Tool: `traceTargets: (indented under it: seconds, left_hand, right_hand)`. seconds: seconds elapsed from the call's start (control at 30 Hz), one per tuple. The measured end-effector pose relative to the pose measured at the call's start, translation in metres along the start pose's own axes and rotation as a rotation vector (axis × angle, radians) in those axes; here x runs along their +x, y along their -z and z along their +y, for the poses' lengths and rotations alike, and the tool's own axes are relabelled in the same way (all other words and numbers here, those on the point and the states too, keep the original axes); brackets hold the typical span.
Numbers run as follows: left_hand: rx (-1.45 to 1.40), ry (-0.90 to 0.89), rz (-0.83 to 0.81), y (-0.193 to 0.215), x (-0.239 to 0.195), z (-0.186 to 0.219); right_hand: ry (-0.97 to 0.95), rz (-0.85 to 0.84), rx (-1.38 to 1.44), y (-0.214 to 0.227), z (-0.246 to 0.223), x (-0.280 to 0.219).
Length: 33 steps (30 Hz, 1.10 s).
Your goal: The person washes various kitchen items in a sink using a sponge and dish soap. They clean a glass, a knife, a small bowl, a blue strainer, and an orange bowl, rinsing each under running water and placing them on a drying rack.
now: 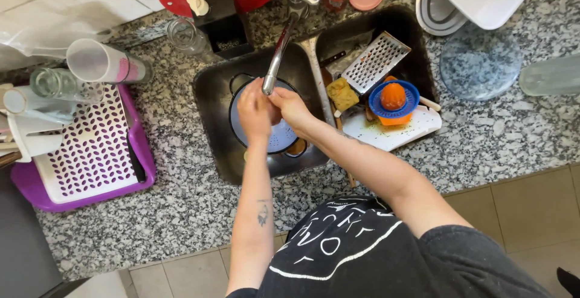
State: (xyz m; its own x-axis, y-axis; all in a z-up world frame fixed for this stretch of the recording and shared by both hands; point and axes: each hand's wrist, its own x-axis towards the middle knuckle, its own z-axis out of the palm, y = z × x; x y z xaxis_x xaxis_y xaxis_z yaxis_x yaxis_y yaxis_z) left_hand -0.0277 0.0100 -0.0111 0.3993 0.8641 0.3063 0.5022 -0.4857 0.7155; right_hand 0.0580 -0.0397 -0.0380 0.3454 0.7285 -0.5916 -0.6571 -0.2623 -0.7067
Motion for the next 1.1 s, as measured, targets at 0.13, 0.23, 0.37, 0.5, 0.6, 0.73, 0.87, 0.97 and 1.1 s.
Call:
traceTargets:
  seconds: [0.13,0.23,0.37,0.5,0.6,0.73,0.87,0.97,1.1]
  left_hand:
    - [-0.589,0.615,-0.223,0.027,0.018,-0.015]
    - [-1.003,0.797,-0.351,0.042,0.010,-0.004]
    - [-1.196,0.912,-0.245,0.036,-0.009,0.008]
    - [-1.159,0.992,-0.138,0.020,-0.013,-0.014]
    - [-1.218,1.061,-0.082,0.008,-0.015,-0.037]
    - [-1.129,1.017,-0.025,0.003,-0.014,-0.032]
    - [-0.164,0.338,-0.160,0.043,-0.012,0.056]
    - [0.218,-0.222,-0.194,-0.002,-0.052,-0.015]
    - [0.472,-0.482,-0.190,0.013,-0.059,-0.003]
  right_hand:
    - [0.197,-0.047,-0.135,-0.005,-0.027,-0.006]
    - [0.252,0.036,-0.156,0.012,-0.036,0.019]
    - [0.287,0.075,-0.364,0.013,-0.037,0.039]
    - [0.638,0.014,-0.775,-0.008,-0.045,0.014]
    - [1.429,0.030,-1.121,-0.018,-0.032,0.014]
    - [1.419,-0.007,-1.360,-0.023,-0.031,-0.012]
    - [0.264,0.013,-0.905,-0.047,-0.084,-0.066]
    - [0.241,0.059,-0.951,0.005,-0.043,-0.005]
    - [0.400,0.037,-1.145,0.035,-0.054,-0.008]
